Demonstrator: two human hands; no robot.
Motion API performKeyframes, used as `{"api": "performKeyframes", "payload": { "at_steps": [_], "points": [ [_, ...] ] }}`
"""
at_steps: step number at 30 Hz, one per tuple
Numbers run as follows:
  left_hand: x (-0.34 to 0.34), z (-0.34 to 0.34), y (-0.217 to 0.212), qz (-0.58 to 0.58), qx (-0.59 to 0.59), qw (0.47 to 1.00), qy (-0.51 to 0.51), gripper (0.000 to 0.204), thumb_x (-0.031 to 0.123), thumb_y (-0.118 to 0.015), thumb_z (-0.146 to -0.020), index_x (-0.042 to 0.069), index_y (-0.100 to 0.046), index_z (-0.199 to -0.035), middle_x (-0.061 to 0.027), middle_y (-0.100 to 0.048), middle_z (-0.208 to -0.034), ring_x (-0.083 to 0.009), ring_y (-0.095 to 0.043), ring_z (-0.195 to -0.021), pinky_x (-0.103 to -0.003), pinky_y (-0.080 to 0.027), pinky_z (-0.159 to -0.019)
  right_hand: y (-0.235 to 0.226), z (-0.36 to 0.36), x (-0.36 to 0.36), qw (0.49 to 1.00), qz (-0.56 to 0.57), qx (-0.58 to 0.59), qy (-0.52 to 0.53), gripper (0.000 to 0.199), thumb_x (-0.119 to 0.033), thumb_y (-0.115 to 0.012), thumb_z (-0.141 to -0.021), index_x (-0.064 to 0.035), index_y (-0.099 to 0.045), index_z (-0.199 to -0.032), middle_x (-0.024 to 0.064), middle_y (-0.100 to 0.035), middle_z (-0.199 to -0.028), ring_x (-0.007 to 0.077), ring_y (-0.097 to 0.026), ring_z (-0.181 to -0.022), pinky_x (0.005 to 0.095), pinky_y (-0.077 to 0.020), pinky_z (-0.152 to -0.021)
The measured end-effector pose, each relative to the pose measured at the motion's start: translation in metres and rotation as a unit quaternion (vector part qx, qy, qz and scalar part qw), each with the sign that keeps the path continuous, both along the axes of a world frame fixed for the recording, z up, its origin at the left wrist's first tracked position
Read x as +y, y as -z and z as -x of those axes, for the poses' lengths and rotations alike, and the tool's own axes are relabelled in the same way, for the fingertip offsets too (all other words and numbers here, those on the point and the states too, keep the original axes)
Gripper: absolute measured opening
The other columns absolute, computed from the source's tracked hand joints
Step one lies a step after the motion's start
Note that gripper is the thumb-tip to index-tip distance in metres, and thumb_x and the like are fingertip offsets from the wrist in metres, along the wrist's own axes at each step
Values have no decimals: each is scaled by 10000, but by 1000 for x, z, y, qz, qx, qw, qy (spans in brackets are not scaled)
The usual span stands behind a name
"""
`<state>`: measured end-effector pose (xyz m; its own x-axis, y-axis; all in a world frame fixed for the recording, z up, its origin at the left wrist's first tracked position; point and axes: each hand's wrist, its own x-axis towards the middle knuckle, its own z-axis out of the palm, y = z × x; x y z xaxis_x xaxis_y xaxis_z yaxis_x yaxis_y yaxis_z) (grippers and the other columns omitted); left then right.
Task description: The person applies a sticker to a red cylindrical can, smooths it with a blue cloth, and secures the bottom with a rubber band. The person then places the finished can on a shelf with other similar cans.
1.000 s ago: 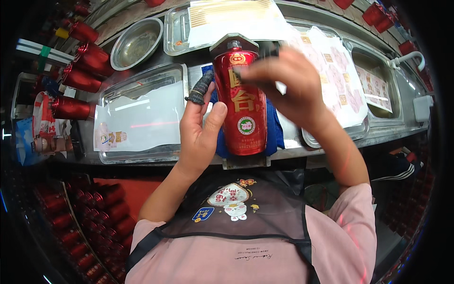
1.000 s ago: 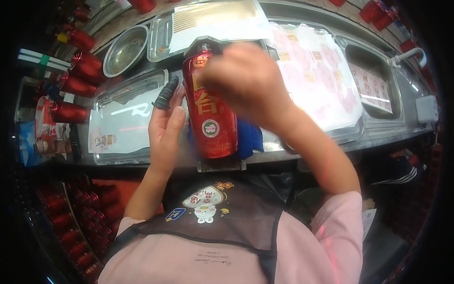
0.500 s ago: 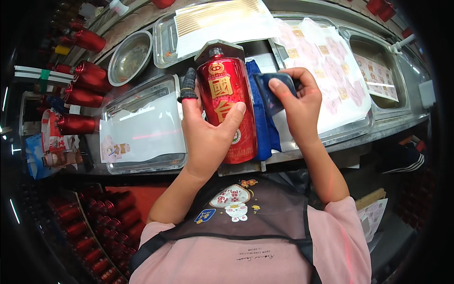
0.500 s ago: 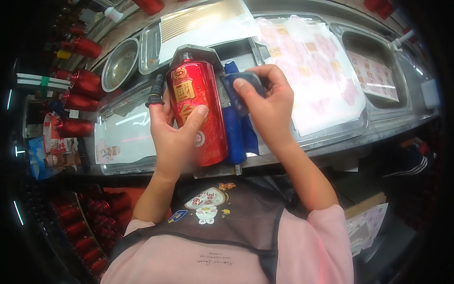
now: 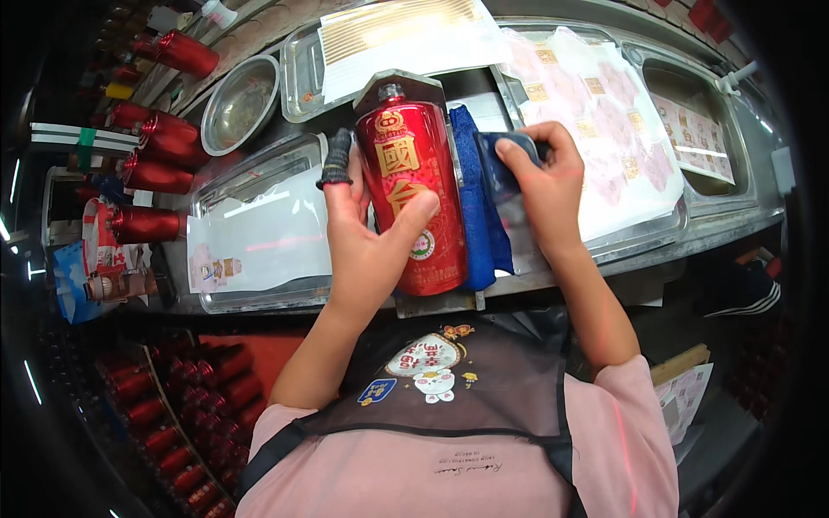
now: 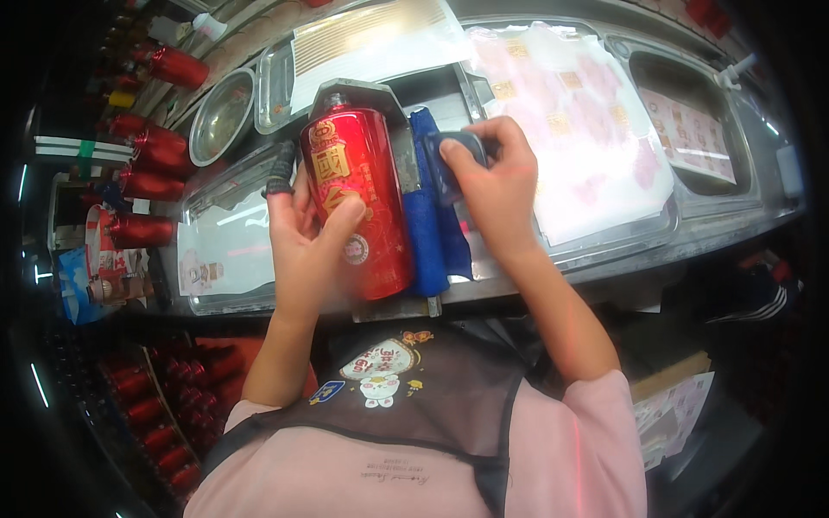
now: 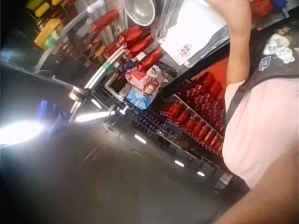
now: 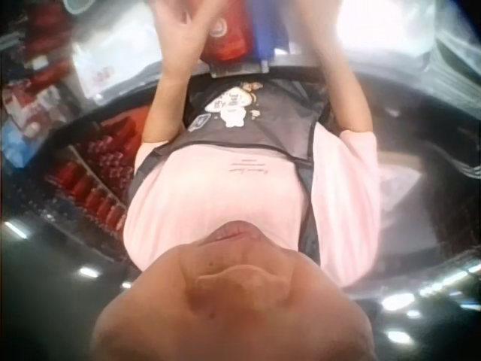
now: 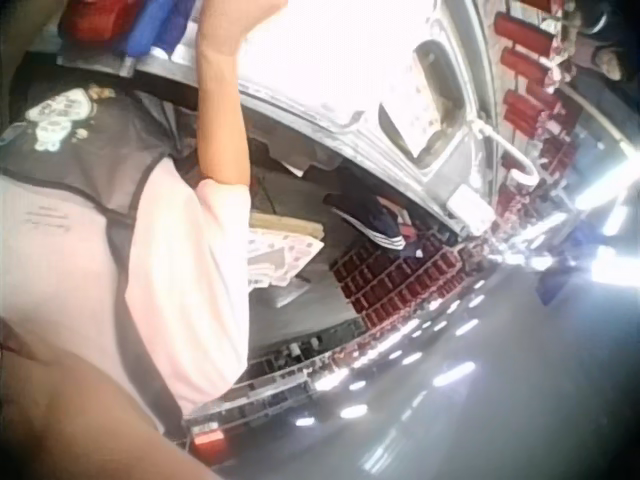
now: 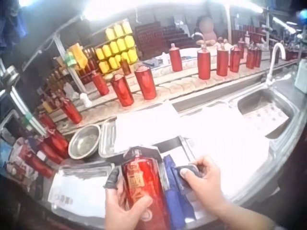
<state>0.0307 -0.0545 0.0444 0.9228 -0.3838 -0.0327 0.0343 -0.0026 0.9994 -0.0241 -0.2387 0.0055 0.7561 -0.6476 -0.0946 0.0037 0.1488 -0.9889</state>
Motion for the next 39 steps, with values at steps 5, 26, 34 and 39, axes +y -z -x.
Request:
{"api": "performKeyframes", "payload": {
  "at_steps": [5,26,34,39],
  "points": [
    [8,6,6,-19,-35,999,31,840,59,-765,-843,-53,-232,-1483,-197,-507,-1375,-230,-554,-1230,-362,-477,-1026,-32,34,38,996,4,-57,-64,233,-30,-723,-881,3,-564,-1049,41,-640,-883,64,-609,-774,200,-503,-674],
    [20,10,16,70,20,997,36,796,65,-692,-917,-53,-189,-1522,-237,-339,-1546,-265,-441,-1373,-383,-384,-1131,-28,42,62,977,182,-115,-13,188,-50,-745,-830,-11,-580,-910,36,-594,-783,94,-573,-699,263,-469,-624],
    [63,-6,21,-37,-39,975,213,1286,218,-926,-671,-53,-38,-1561,-244,-146,-1633,-314,-188,-1520,-428,-186,-1224,-27,49,53,983,159,-84,-44,205,-55,-748,-843,-1,-602,-976,26,-598,-837,87,-564,-736,248,-477,-674],
    [58,18,42,-151,-135,965,168,1147,275,-918,-666,-6,-214,-1527,-221,-325,-1545,-340,-357,-1415,-493,-164,-1208,-12,49,49,970,238,-30,30,205,-3,-750,-812,-11,-633,-980,86,-631,-825,152,-587,-683,269,-476,-616]
  ]
}}
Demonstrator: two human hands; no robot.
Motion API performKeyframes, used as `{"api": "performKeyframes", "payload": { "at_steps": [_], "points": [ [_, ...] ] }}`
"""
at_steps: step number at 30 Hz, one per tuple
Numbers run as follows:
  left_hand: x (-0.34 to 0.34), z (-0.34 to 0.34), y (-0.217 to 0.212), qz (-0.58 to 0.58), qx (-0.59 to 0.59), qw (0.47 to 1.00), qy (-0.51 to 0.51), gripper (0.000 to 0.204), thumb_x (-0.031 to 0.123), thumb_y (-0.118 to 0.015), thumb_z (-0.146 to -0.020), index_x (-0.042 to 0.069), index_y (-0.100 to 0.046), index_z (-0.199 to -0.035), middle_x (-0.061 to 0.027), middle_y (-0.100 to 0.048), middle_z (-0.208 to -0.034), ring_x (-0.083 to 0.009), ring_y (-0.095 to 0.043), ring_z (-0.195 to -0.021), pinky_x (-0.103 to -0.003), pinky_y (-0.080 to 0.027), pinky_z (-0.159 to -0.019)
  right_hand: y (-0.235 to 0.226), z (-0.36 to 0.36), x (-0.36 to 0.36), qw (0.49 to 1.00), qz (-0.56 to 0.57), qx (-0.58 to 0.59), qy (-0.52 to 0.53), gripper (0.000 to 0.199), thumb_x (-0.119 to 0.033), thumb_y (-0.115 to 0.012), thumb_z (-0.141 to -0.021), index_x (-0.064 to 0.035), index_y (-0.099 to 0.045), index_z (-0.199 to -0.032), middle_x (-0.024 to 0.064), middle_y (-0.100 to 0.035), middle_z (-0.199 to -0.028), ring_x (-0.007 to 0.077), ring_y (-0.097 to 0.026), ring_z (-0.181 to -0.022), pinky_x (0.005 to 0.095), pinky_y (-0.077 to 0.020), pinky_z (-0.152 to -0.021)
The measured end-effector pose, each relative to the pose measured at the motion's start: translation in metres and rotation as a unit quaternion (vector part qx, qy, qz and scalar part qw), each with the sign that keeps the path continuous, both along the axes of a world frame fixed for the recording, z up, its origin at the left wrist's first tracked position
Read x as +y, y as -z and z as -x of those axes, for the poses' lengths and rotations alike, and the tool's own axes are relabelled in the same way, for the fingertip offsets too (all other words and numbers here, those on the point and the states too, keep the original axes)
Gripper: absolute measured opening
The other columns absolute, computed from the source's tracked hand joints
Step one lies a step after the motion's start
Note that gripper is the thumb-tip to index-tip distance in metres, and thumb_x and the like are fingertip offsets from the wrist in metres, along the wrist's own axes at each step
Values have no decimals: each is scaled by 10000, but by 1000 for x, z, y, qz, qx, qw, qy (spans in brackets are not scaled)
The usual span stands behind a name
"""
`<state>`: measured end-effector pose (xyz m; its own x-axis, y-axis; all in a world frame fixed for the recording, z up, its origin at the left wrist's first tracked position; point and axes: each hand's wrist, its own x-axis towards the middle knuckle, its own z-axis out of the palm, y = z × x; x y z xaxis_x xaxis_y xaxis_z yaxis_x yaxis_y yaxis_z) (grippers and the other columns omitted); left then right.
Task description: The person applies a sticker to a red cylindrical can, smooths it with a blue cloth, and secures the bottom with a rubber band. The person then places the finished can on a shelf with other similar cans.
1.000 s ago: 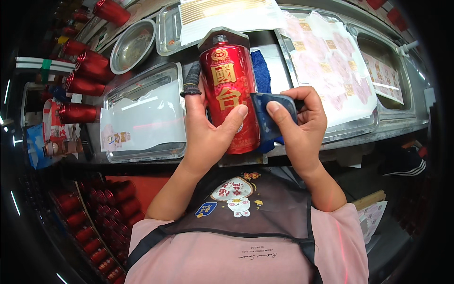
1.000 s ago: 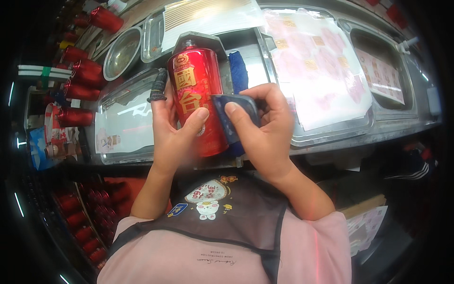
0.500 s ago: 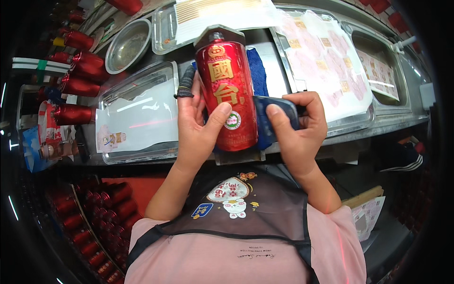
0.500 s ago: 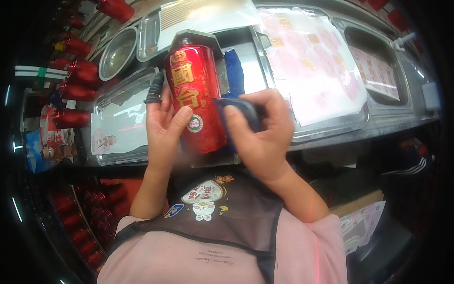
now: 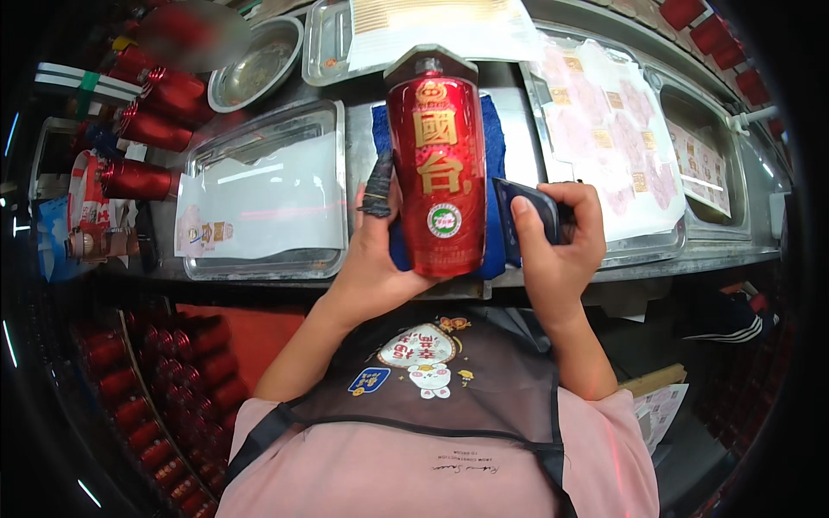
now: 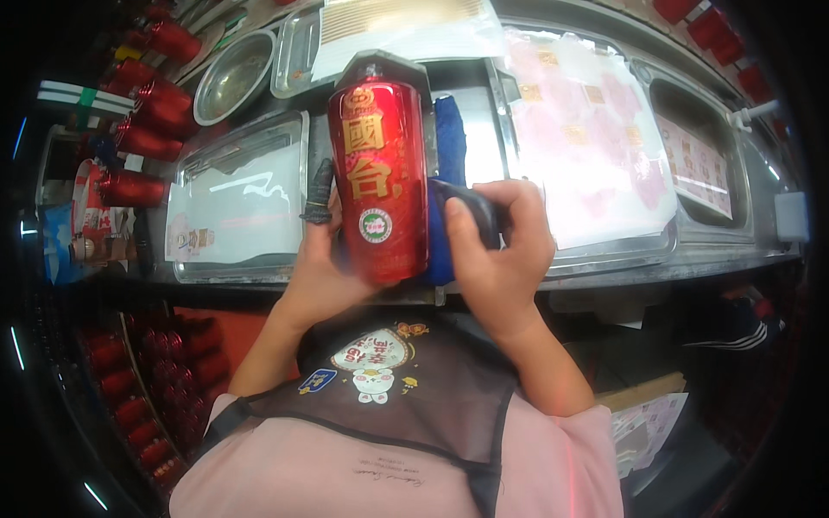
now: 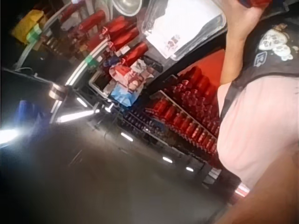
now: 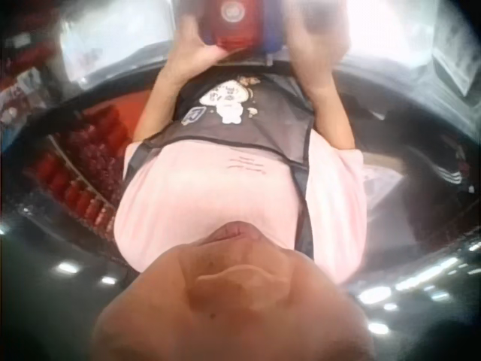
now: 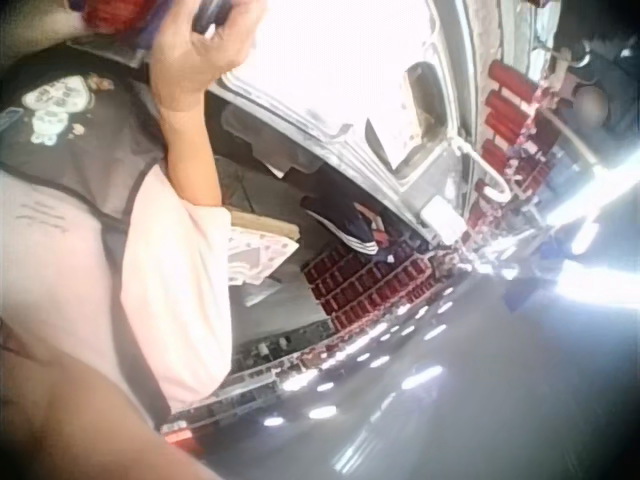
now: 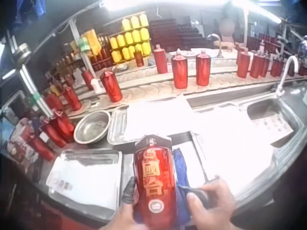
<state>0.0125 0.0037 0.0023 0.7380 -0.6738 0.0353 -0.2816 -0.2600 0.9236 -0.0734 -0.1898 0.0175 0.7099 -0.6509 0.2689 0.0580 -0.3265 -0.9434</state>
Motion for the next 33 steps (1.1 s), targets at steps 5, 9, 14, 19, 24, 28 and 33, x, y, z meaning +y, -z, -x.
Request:
{"api": "performKeyframes", "payload": {
  "at_steps": [5,9,14,19,24,28,33],
  "points": [
    [-18,12,-10,-40,-122,989,-79,934,301,-863,-719,23,-386,-1472,-163,-475,-1469,-355,-455,-1345,-565,-116,-1195,-11,6,31,972,209,-95,-49,377,64,-798,-646,-44,-704,-995,106,-630,-837,274,-600,-691,358,-478,-597],
    [-15,15,-12,-60,-156,982,-85,933,290,-845,-745,-6,-354,-1480,-177,-471,-1481,-325,-474,-1345,-528,-173,-1171,-12,-3,45,944,265,-155,-117,422,43,-749,-597,-52,-726,-1008,83,-598,-843,289,-590,-704,385,-476,-606],
    [-13,20,-6,-9,-163,980,-115,943,326,-831,-749,-2,-342,-1486,-158,-523,-1438,-366,-454,-1360,-595,-62,-1199,-20,13,31,966,218,-105,-95,401,27,-822,-656,-62,-736,-1037,79,-596,-826,268,-599,-682,372,-514,-612],
    [-12,18,-2,2,-224,968,-111,953,278,-840,-737,-10,-326,-1487,-180,-579,-1374,-417,-359,-1441,-614,-72,-1193,-20,8,43,920,285,-151,-221,388,52,-803,-669,-34,-747,-1043,73,-585,-824,255,-581,-664,344,-500,-589],
    [-12,20,-7,17,-239,964,-116,913,244,-827,-748,-29,-346,-1474,-237,-516,-1424,-428,-353,-1443,-635,-111,-1180,-24,5,36,945,278,-118,-124,422,102,-785,-647,-44,-725,-1038,73,-599,-826,253,-604,-696,341,-498,-592],
    [-11,18,0,24,-254,961,-105,902,227,-821,-747,-42,-358,-1472,-258,-498,-1435,-430,-370,-1433,-632,-123,-1182,-29,1,35,907,313,-134,-246,360,-2,-789,-652,-48,-758,-1008,49,-537,-791,244,-579,-692,348,-496,-597],
    [-9,20,-6,-16,-259,961,-94,963,273,-819,-785,-49,-289,-1522,-252,-433,-1500,-361,-430,-1407,-525,-132,-1219,-27,-2,31,912,325,-111,-224,404,26,-803,-622,-47,-732,-1013,70,-589,-792,257,-573,-672,343,-477,-614]
  ]
}}
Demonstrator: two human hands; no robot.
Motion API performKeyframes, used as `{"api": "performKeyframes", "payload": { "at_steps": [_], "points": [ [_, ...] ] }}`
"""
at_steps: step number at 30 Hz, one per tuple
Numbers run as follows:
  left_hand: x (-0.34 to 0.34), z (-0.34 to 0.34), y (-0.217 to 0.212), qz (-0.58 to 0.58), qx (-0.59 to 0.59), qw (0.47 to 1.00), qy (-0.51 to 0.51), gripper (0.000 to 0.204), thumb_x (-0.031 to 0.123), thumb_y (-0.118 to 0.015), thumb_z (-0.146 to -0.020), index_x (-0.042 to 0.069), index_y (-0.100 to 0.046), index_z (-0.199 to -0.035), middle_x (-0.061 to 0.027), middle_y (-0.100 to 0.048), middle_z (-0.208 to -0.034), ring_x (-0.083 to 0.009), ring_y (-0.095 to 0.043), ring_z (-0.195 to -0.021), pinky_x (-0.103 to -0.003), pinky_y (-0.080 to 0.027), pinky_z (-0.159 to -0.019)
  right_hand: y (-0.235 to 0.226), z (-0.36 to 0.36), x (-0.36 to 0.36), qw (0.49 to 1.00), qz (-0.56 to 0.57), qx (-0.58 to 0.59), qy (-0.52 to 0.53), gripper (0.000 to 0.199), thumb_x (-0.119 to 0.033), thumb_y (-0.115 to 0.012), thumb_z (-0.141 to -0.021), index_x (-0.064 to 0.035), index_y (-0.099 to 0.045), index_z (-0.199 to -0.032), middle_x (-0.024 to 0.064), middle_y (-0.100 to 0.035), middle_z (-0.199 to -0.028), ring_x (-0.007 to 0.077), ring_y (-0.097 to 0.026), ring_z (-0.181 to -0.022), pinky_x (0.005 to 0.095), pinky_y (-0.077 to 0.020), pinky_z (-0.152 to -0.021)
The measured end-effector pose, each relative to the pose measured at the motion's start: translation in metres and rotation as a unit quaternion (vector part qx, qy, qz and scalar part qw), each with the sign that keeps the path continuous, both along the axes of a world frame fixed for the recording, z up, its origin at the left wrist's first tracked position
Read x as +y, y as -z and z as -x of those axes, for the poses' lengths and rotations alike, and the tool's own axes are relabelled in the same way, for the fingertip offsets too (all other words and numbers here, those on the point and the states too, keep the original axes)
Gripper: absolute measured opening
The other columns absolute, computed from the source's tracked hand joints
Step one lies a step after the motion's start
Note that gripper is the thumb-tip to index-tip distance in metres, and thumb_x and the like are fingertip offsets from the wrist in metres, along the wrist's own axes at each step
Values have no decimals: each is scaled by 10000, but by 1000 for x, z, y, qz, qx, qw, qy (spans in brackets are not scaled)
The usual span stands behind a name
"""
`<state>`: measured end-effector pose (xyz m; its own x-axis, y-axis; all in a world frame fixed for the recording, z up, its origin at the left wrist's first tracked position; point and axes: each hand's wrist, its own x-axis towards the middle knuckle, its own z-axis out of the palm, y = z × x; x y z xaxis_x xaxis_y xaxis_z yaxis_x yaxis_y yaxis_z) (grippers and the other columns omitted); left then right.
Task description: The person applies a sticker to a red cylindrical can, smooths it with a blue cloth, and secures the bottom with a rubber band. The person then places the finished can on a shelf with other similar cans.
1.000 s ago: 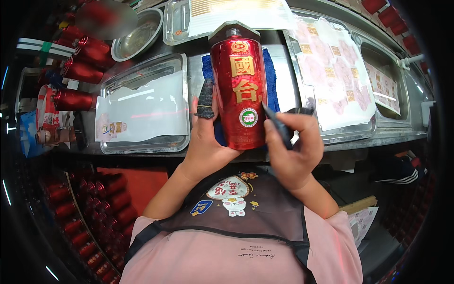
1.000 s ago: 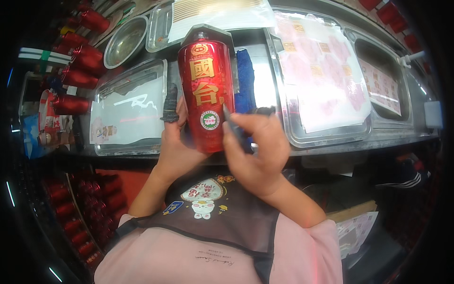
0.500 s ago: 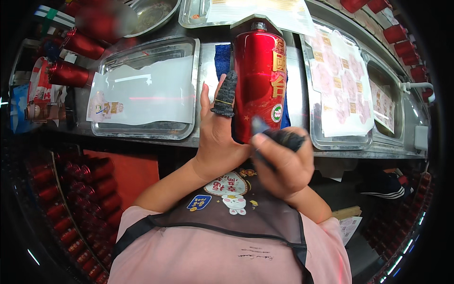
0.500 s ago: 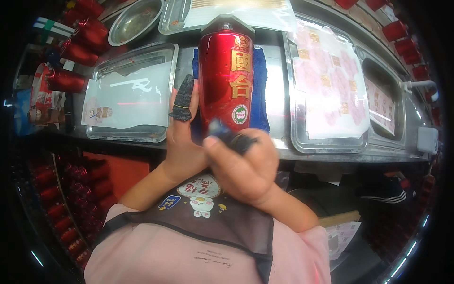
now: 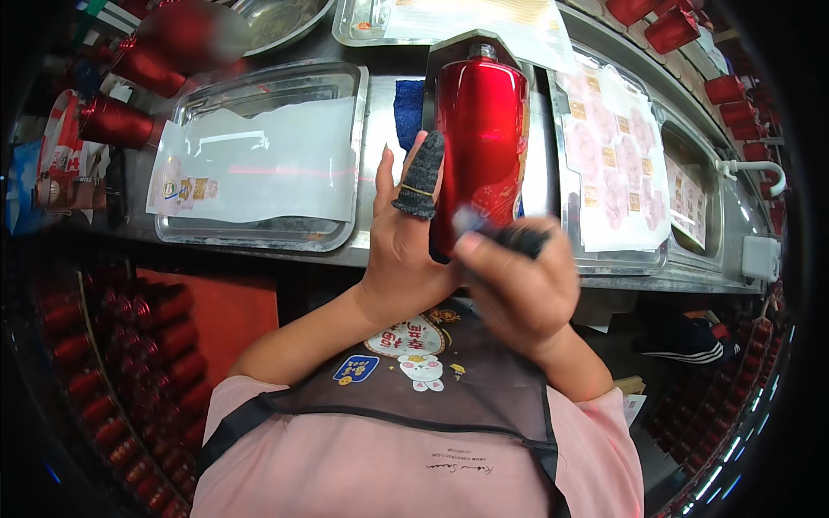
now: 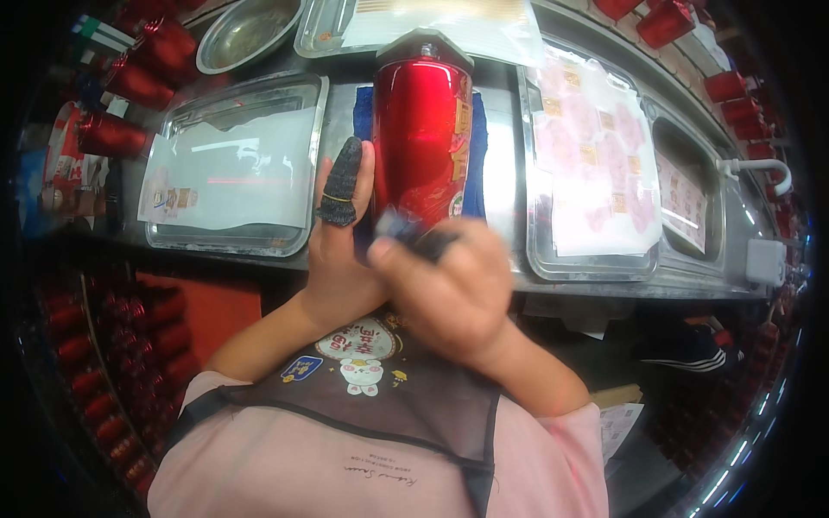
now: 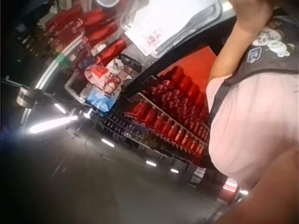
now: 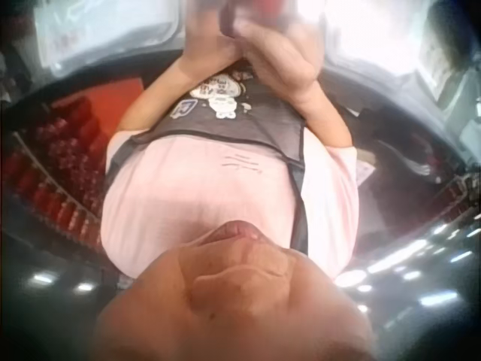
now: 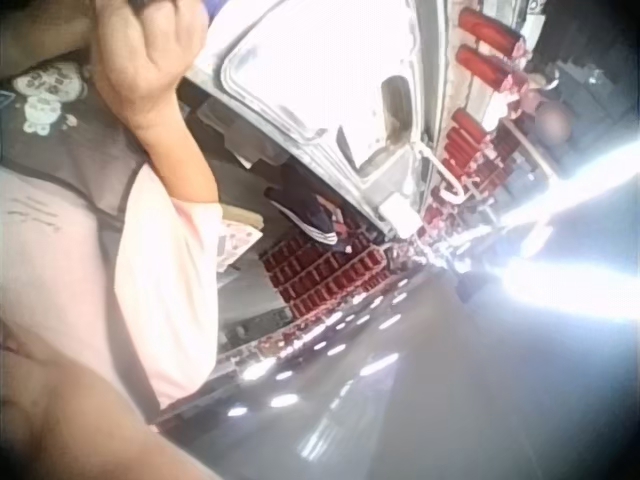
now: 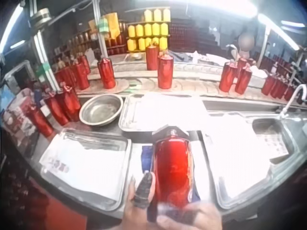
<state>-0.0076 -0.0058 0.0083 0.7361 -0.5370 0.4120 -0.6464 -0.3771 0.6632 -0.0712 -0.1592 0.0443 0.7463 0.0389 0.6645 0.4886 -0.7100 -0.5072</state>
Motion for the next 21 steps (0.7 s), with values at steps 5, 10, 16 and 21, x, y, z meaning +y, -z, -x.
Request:
{"api": "performKeyframes", "payload": {
  "at_steps": [5,10,16,21],
  "points": [
    [-2,0,3,-6,-33,999,-11,1026,288,-860,-745,-53,-290,-1528,-257,-392,-1530,-314,-400,-1435,-471,-133,-1236,-14,-29,-7,973,-161,154,58,226,7,-773,-746,-33,-699,-956,90,-630,-780,226,-599,-666,319,-482,-600],
    [-6,0,-2,46,32,998,-4,978,289,-814,-772,-52,-281,-1518,-245,-499,-1433,-382,-511,-1311,-592,-67,-1201,2,-24,-25,994,68,-71,54,276,12,-806,-702,-65,-729,-956,68,-648,-801,225,-613,-689,317,-505,-635],
    [3,-1,18,46,73,996,5,1038,266,-828,-772,-65,-214,-1540,-244,-335,-1557,-394,-394,-1398,-543,-67,-1206,-2,-3,-28,993,-106,55,24,378,28,-825,-659,-86,-732,-1007,83,-675,-836,244,-626,-717,331,-501,-627],
    [5,-8,20,54,178,981,60,1079,220,-868,-742,-53,-195,-1541,-228,-376,-1539,-343,-410,-1407,-491,-169,-1187,4,16,-25,998,-18,-8,-65,430,40,-814,-600,-74,-726,-1005,57,-632,-809,233,-611,-701,335,-480,-609]
  ]
}}
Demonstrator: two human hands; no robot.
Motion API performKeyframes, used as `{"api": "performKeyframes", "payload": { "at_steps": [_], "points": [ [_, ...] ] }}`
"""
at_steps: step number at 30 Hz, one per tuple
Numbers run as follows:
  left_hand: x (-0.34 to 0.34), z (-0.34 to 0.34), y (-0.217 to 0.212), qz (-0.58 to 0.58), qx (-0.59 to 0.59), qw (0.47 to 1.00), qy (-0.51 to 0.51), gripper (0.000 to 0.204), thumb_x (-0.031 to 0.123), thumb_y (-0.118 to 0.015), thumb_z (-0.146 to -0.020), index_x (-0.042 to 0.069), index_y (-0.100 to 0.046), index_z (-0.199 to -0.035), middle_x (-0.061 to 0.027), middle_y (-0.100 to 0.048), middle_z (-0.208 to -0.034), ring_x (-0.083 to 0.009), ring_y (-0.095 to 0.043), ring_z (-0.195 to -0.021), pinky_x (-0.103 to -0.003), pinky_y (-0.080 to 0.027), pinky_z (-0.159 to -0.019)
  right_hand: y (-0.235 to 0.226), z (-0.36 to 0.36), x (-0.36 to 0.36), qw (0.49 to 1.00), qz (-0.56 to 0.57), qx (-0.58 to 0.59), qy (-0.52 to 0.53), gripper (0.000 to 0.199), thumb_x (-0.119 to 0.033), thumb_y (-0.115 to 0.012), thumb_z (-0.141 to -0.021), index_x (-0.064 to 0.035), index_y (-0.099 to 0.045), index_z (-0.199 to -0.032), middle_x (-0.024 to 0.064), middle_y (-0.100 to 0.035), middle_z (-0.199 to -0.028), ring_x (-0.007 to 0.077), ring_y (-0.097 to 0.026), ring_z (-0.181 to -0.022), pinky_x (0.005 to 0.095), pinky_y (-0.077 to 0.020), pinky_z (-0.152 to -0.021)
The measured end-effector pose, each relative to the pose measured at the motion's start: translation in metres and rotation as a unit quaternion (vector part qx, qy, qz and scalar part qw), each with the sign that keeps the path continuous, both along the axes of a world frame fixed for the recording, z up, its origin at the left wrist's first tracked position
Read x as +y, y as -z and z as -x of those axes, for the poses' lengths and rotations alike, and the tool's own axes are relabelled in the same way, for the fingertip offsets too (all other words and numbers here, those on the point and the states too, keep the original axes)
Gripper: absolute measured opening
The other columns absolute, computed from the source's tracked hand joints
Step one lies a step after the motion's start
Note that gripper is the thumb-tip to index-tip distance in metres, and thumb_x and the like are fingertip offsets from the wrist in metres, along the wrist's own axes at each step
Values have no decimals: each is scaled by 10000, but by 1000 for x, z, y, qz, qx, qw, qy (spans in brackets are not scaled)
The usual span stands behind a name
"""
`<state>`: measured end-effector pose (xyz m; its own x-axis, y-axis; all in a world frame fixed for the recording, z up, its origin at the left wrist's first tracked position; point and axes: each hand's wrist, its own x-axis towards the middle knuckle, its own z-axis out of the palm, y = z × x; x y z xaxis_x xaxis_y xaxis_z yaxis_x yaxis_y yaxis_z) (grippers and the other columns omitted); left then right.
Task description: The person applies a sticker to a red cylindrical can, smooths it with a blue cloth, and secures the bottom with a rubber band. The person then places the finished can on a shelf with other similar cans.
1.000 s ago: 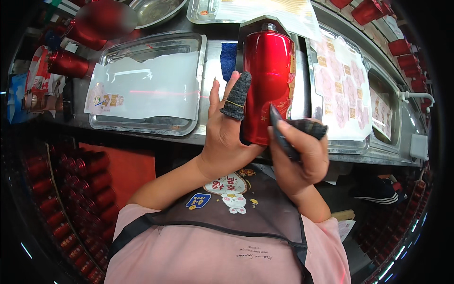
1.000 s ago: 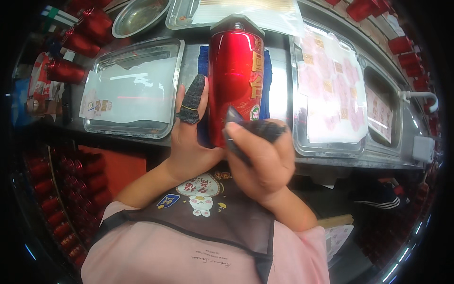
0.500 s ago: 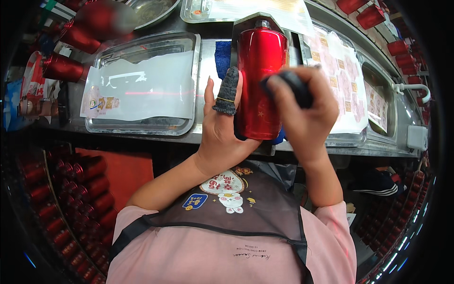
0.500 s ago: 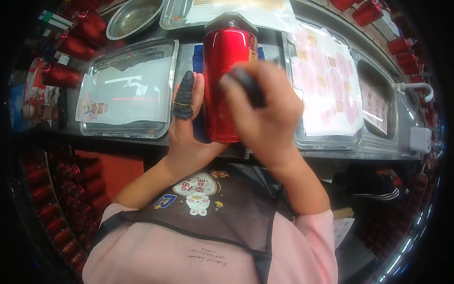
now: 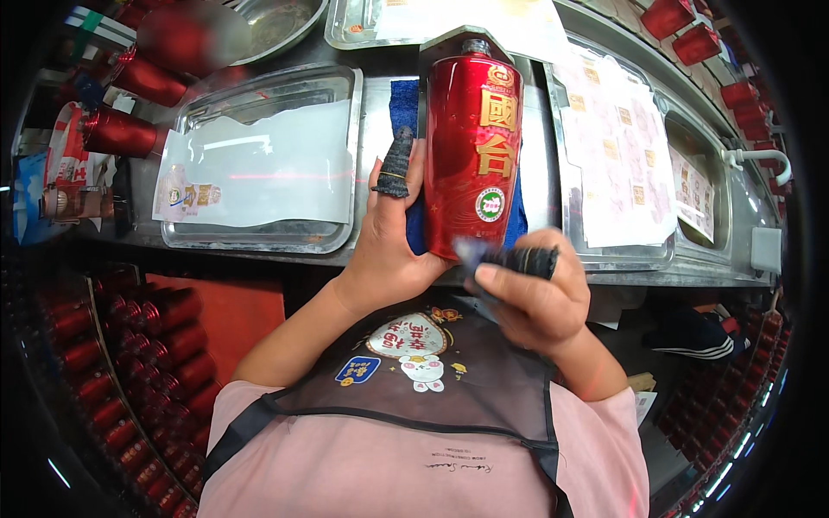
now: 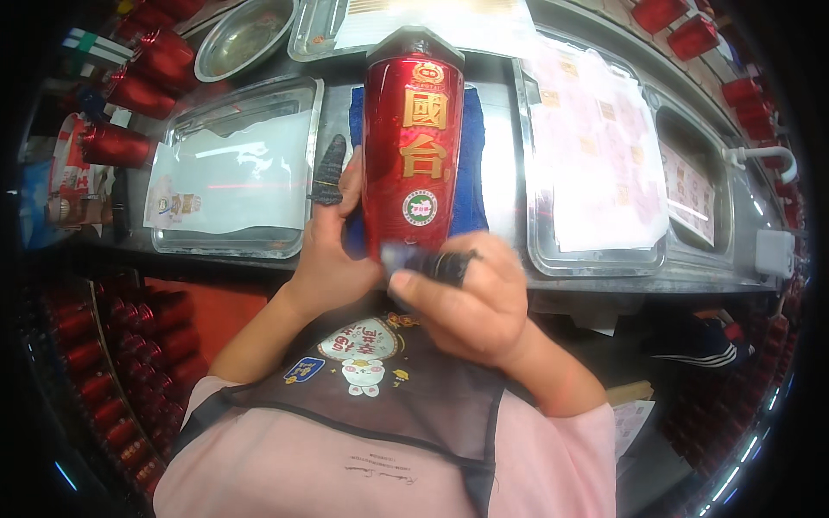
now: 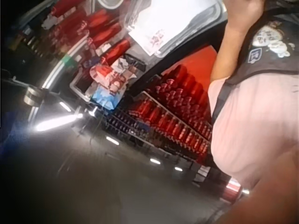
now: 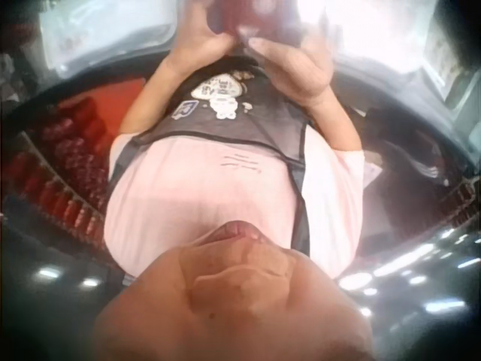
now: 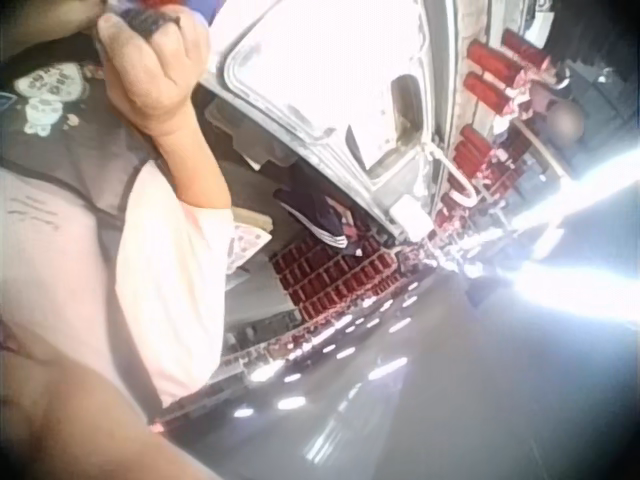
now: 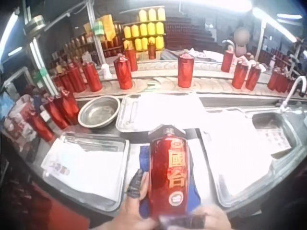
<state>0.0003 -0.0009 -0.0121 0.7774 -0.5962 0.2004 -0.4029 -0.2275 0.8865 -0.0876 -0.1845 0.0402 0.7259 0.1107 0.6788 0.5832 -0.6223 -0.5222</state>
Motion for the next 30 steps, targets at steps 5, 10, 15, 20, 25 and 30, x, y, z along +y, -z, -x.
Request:
{"api": "performKeyframes", "payload": {
  "at_steps": [5,10,15,20,25,30],
  "points": [
    [4,-8,0,11,28,998,46,1124,176,-884,-725,-46,-156,-1552,-230,-375,-1546,-309,-381,-1438,-434,-247,-1192,9,4,-8,969,-179,87,147,239,12,-829,-769,-14,-693,-965,91,-694,-858,190,-642,-731,279,-499,-657],
    [14,-9,-13,155,219,962,50,1081,222,-851,-795,-49,-135,-1558,-250,-311,-1578,-317,-282,-1495,-425,-207,-1210,11,17,0,901,-362,155,181,232,-16,-777,-856,4,-632,-1037,50,-648,-943,82,-607,-808,208,-491,-728],
    [6,-8,-15,168,217,960,55,922,135,-759,-885,-66,-147,-1545,-250,-272,-1595,-293,-268,-1499,-391,-212,-1209,15,21,21,877,-383,221,188,229,-50,-769,-868,-9,-610,-1027,25,-619,-949,61,-584,-810,211,-478,-700],
    [6,-6,-16,165,221,960,49,909,127,-761,-883,-62,-163,-1541,-245,-297,-1586,-285,-286,-1489,-391,-226,-1206,23,32,7,813,-474,259,217,194,-30,-738,-893,-9,-585,-1010,14,-626,-897,43,-579,-780,187,-477,-695],
    [3,-6,-22,173,251,951,53,903,120,-753,-888,-38,-160,-1550,-238,-308,-1584,-281,-298,-1483,-389,-234,-1202,17,24,22,828,-480,218,188,206,-36,-744,-891,-11,-585,-1020,22,-628,-930,42,-576,-784,190,-474,-697],
    [10,-10,-12,184,250,949,52,886,133,-736,-905,-12,-154,-1557,-243,-301,-1588,-283,-301,-1484,-399,-235,-1204,26,29,1,815,-479,235,227,189,-34,-729,-901,-9,-575,-1008,33,-639,-918,51,-590,-762,184,-485,-678]
  ]
}}
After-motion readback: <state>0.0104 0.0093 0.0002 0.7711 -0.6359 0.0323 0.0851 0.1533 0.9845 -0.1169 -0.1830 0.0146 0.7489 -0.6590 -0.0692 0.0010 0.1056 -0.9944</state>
